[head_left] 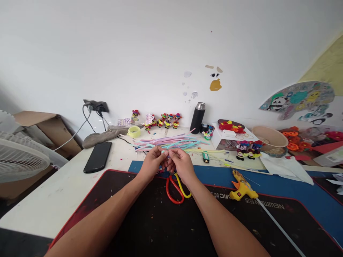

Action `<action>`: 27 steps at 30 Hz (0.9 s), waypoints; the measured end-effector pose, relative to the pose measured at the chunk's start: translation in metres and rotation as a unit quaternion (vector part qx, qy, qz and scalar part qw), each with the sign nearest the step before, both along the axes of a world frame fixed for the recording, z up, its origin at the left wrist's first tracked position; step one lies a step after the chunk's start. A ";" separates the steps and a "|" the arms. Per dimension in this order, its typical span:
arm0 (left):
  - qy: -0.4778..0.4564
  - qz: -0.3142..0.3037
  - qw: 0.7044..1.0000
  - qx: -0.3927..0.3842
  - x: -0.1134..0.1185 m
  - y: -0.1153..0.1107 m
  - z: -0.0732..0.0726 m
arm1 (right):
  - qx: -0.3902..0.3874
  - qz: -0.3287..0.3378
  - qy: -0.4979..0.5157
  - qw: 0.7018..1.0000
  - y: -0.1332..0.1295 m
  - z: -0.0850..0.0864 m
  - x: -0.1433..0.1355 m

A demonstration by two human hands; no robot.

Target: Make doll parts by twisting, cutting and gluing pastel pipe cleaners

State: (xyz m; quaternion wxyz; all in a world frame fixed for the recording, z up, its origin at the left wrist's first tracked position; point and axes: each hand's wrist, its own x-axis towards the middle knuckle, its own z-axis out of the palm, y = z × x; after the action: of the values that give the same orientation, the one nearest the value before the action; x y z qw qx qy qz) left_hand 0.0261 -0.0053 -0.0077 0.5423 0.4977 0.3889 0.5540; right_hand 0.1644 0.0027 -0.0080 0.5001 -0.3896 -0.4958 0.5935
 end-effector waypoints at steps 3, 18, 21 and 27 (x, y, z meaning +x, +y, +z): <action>0.002 -0.019 1.000 -0.005 0.000 0.000 0.002 | -0.010 0.002 0.007 1.000 0.000 0.003 0.002; -0.016 -0.011 0.999 -0.042 -0.005 0.000 0.007 | 0.042 0.003 -0.077 0.996 0.004 0.000 0.006; -0.013 -0.026 0.999 -0.044 -0.004 -0.001 0.007 | 0.037 -0.002 -0.074 0.997 0.004 0.000 0.007; 0.003 -0.030 0.999 -0.020 -0.003 -0.001 0.006 | 0.027 0.005 -0.059 0.998 0.003 0.003 0.007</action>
State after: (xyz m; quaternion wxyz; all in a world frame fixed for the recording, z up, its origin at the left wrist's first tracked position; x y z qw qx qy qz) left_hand 0.0229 -0.0065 -0.0018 0.5675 0.5002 0.3864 0.5276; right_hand 0.1716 0.0060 -0.0047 0.4770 -0.4077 -0.5426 0.5584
